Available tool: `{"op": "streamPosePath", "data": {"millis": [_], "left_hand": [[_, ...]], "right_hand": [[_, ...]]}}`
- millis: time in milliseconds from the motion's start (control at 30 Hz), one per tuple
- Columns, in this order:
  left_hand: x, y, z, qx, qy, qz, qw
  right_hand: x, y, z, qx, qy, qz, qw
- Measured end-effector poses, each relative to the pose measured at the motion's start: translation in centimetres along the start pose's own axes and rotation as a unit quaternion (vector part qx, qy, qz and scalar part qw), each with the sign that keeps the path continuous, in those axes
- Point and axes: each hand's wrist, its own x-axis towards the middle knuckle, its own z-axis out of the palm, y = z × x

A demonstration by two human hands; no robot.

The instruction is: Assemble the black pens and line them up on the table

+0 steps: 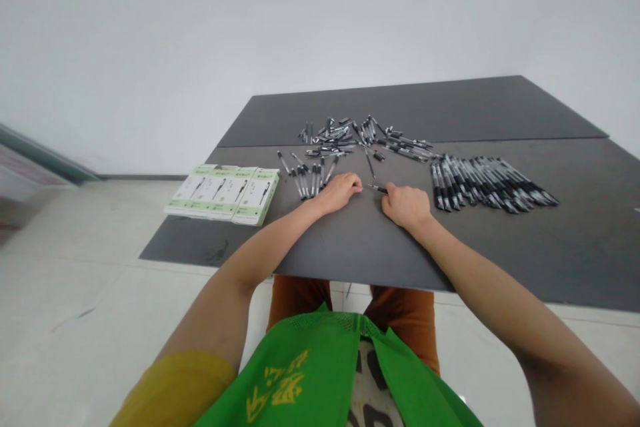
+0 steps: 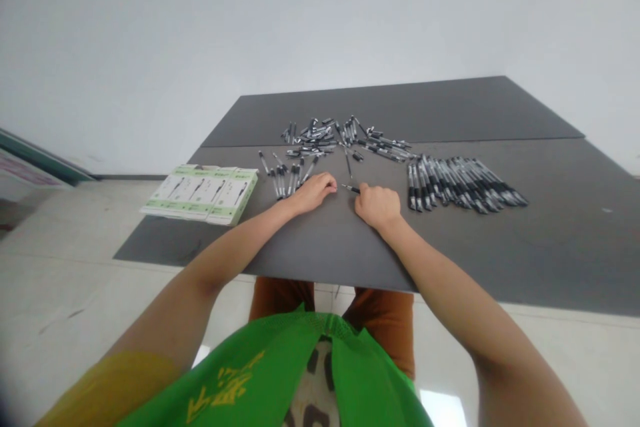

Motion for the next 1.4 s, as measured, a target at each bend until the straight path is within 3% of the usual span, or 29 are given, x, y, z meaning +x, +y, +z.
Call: {"op": "streamPosePath", "data": {"millis": [233,733,1133,1400], "left_hand": [[0.0,0.1,-0.3,-0.011,-0.024,0.025,0.999],[-0.4,1.0,-0.6,0.063,-0.062,0.018,0.996],[-1.0,2.6,-0.5,0.174,-0.053,0.055,0.982],[-0.9,2.0,0.1,0.105,-0.001,0.049,0.993]], "right_hand": [[0.2,0.4,-0.1,-0.014,-0.009,-0.049,0.999],[0.0,-0.4,-0.3,-0.036,-0.009,-0.058,0.998],[-0.6,-1.8,-0.1,-0.016,0.012,-0.045,0.999],[0.0,-2.0,-0.4,0.002,-0.002,-0.020,1.000]]}}
